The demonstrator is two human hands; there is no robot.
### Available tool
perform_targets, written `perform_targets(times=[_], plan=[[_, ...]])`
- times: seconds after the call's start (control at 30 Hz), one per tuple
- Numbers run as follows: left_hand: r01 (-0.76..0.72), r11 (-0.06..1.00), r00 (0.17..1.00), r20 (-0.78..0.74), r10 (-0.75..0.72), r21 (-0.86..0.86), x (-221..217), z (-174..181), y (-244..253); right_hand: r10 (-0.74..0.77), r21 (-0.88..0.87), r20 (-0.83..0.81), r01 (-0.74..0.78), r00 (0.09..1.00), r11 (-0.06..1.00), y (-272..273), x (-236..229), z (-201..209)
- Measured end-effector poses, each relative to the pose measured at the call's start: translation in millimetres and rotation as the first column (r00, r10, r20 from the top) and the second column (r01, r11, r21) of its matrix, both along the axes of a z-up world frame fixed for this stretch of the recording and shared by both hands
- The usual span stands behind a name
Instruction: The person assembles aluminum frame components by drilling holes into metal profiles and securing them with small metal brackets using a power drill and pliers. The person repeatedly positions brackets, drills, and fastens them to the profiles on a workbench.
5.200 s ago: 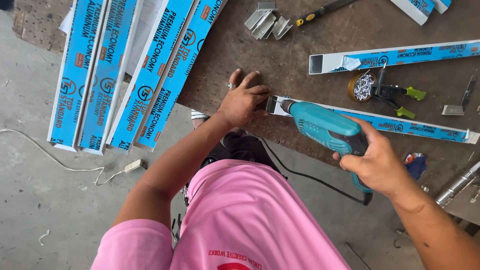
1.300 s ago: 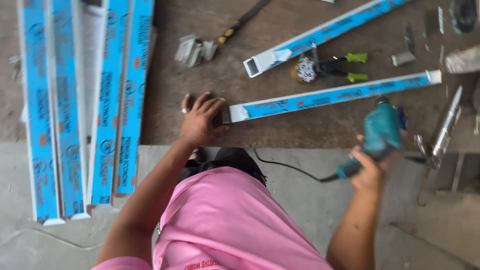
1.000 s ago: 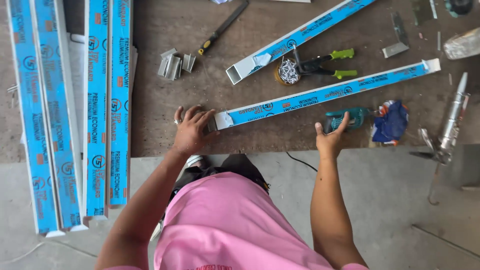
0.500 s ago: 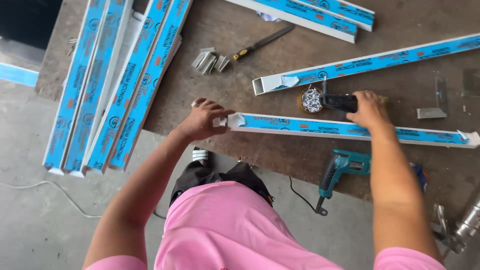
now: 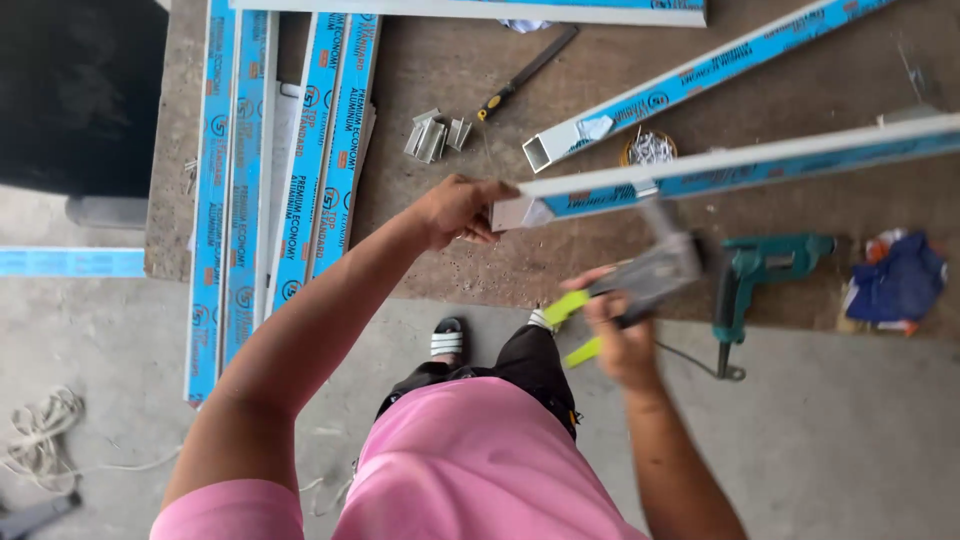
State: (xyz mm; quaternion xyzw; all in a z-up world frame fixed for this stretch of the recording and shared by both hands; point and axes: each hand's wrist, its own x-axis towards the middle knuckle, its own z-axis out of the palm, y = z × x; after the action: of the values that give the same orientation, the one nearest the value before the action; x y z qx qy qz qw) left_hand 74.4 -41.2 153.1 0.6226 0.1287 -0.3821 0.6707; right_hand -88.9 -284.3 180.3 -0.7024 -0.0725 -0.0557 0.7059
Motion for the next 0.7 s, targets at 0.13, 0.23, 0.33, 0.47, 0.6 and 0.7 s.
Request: perform_targets(times=[0.13,0.23,0.33,0.47,0.6,0.7], plan=[[-0.012,0.999,0.998,-0.065,0.009,-0.043,-2.8,38.7,-8.7,0.029,-0.054,0.000,-0.029,1.000,0.998,48.8,-35.4,-55.4],[-0.063,0.994,0.991,-0.124,0.051,-0.090,-7.6,44.7,-12.0,-0.008,-0.066,-0.059,0.004,0.998,0.998,69.7,-44.2,-65.9],[-0.076,0.993,0.989,-0.133,0.065,-0.085,-16.2,49.8,-12.3,-0.023,-0.063,-0.078,0.018,0.997,0.998,80.4,-49.9,-65.7],[-0.078,0.993,0.993,-0.101,0.069,-0.089,-23.1,64.8,-12.1,-0.039,-0.110,-0.128,0.025,0.991,0.994,85.5,-58.3,-54.5],[-0.072,0.994,0.994,-0.088,0.065,-0.087,-26.4,66.6,-10.2,-0.032,-0.135,-0.159,0.010,0.987,0.991,88.2,-62.1,-48.8],[-0.070,0.994,0.993,-0.099,0.061,-0.085,-28.8,66.2,-9.7,-0.079,-0.179,-0.174,0.048,0.981,0.983,90.6,-63.8,-56.6]])
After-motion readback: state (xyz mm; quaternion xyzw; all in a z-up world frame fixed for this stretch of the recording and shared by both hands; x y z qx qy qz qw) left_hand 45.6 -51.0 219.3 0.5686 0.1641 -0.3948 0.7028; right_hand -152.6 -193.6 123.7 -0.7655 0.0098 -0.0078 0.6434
